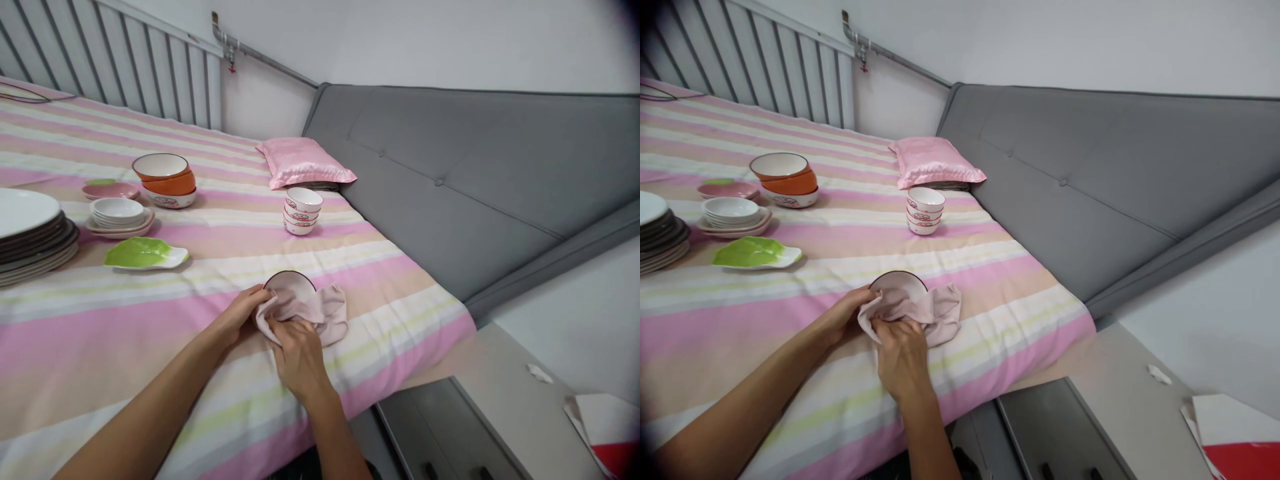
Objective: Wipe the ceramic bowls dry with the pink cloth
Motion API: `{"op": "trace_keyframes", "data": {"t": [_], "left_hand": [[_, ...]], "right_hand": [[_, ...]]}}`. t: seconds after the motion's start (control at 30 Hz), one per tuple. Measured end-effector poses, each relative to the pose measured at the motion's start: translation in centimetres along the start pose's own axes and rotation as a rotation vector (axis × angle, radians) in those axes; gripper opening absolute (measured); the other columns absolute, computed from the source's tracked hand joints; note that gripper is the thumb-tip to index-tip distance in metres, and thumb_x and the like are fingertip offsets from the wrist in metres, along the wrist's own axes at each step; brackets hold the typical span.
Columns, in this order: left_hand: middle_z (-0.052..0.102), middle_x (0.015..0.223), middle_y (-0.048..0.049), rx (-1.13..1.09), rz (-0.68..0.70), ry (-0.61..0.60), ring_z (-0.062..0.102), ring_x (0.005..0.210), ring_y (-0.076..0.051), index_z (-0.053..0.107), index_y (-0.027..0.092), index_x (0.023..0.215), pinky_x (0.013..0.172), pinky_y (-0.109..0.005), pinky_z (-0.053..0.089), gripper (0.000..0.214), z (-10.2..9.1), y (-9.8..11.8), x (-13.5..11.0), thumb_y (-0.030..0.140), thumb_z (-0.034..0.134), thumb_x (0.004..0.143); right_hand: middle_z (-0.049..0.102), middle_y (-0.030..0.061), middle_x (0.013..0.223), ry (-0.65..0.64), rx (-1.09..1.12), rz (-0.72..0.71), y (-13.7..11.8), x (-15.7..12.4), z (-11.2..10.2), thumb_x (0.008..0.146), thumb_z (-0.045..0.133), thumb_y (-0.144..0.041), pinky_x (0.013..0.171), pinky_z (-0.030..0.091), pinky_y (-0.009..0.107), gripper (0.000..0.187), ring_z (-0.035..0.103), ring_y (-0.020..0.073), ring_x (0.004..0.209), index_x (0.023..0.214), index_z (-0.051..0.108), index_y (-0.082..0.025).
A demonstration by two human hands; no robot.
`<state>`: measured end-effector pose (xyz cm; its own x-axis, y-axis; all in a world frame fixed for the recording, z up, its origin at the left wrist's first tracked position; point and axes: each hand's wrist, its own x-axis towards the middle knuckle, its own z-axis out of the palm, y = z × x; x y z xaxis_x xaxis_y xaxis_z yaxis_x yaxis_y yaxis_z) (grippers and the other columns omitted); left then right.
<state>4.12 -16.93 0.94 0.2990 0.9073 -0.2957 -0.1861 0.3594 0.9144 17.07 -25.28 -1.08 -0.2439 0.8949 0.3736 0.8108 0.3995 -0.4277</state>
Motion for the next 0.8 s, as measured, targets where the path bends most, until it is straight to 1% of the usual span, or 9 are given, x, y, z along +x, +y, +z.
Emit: {"op": "trace_keyframes", "data": {"t": [0.13, 0.27, 0.37, 0.43, 0.47, 0.57, 0.67, 0.73, 0.8], "left_hand": [[0.059, 0.056, 0.0009, -0.029, -0.047, -0.007, 0.054, 0.051, -0.015, 0.058, 0.016, 0.063, 0.047, -0.025, 0.041, 0.015, -0.3, -0.4, 0.2, 0.028, 0.066, 0.060], [0.060, 0.053, -0.0004, -0.066, -0.093, 0.023, 0.053, 0.047, -0.016, 0.060, 0.016, 0.059, 0.044, -0.026, 0.040, 0.019, -0.4, -0.7, 0.4, 0.034, 0.066, 0.063], [0.067, 0.061, -0.0020, -0.114, -0.120, 0.061, 0.059, 0.053, -0.017, 0.065, 0.016, 0.067, 0.048, -0.027, 0.045, 0.022, -0.4, -0.6, 0.6, 0.037, 0.067, 0.063], [0.070, 0.067, -0.0044, -0.152, -0.142, 0.084, 0.063, 0.058, -0.020, 0.067, 0.015, 0.074, 0.054, -0.028, 0.050, 0.024, -0.3, -0.5, 0.6, 0.036, 0.067, 0.062], [0.071, 0.069, -0.0057, -0.171, -0.150, 0.095, 0.064, 0.060, -0.021, 0.068, 0.014, 0.076, 0.056, -0.030, 0.051, 0.025, -0.2, -0.3, 0.6, 0.035, 0.067, 0.062], [0.072, 0.070, -0.0075, -0.229, -0.142, 0.123, 0.066, 0.063, -0.023, 0.068, 0.013, 0.080, 0.059, -0.032, 0.054, 0.026, 0.0, 0.0, 0.5, 0.032, 0.065, 0.061], [0.071, 0.068, -0.0070, -0.275, -0.107, 0.156, 0.067, 0.064, -0.023, 0.067, 0.014, 0.080, 0.060, -0.032, 0.055, 0.025, 0.1, 0.0, 0.5, 0.027, 0.063, 0.059], [0.070, 0.066, -0.0054, -0.299, -0.082, 0.185, 0.066, 0.062, -0.022, 0.065, 0.015, 0.078, 0.059, -0.031, 0.054, 0.023, 0.0, -0.1, 0.6, 0.025, 0.062, 0.058], [0.070, 0.065, -0.0036, -0.318, -0.061, 0.207, 0.065, 0.060, -0.021, 0.064, 0.016, 0.076, 0.056, -0.029, 0.053, 0.020, -0.1, -0.2, 0.6, 0.024, 0.061, 0.058]], "right_hand": [[0.070, 0.0035, 0.105, -0.002, 0.033, 0.060, -0.4, 0.2, -0.1, 0.085, 0.060, -0.026, 0.093, 0.035, 0.035, 0.032, 0.061, 0.0201, 0.095, 0.116, 0.059, -0.022], [0.072, 0.0043, 0.096, 0.026, -0.031, 0.115, 0.0, 0.1, -0.2, 0.083, 0.063, -0.033, 0.104, 0.027, 0.041, 0.023, 0.060, 0.0214, 0.094, 0.103, 0.066, -0.020], [0.071, 0.0036, 0.094, 0.059, -0.100, 0.138, 0.5, 0.0, -0.4, 0.077, 0.067, -0.024, 0.111, 0.017, 0.046, 0.020, 0.055, 0.0236, 0.102, 0.097, 0.067, -0.021], [0.069, 0.0033, 0.100, 0.087, -0.133, 0.146, 0.9, 0.0, -0.6, 0.075, 0.063, -0.013, 0.112, 0.012, 0.049, 0.023, 0.050, 0.0246, 0.113, 0.097, 0.067, -0.021], [0.068, 0.0036, 0.105, 0.101, -0.148, 0.146, 1.2, -0.1, -0.6, 0.075, 0.060, -0.009, 0.112, 0.012, 0.051, 0.027, 0.047, 0.0248, 0.118, 0.098, 0.066, -0.021], [0.057, 0.0064, 0.127, 0.147, -0.194, 0.140, 1.8, -0.1, -0.3, 0.073, 0.049, 0.000, 0.110, 0.022, 0.050, 0.041, 0.037, 0.0252, 0.129, 0.105, 0.064, -0.020], [0.044, 0.0072, 0.142, 0.199, -0.211, 0.159, 2.3, -0.2, 0.0, 0.073, 0.041, 0.004, 0.107, 0.030, 0.048, 0.056, 0.027, 0.0268, 0.136, 0.121, 0.058, -0.020], [0.037, 0.0087, 0.147, 0.217, -0.176, 0.173, 2.6, -0.2, 0.2, 0.075, 0.036, 0.004, 0.105, 0.034, 0.046, 0.063, 0.027, 0.0260, 0.137, 0.132, 0.049, -0.018], [0.033, 0.0109, 0.149, 0.234, -0.111, 0.192, 2.8, -0.2, 0.3, 0.077, 0.031, 0.003, 0.103, 0.039, 0.041, 0.066, 0.031, 0.0231, 0.137, 0.140, 0.038, -0.016]]}}
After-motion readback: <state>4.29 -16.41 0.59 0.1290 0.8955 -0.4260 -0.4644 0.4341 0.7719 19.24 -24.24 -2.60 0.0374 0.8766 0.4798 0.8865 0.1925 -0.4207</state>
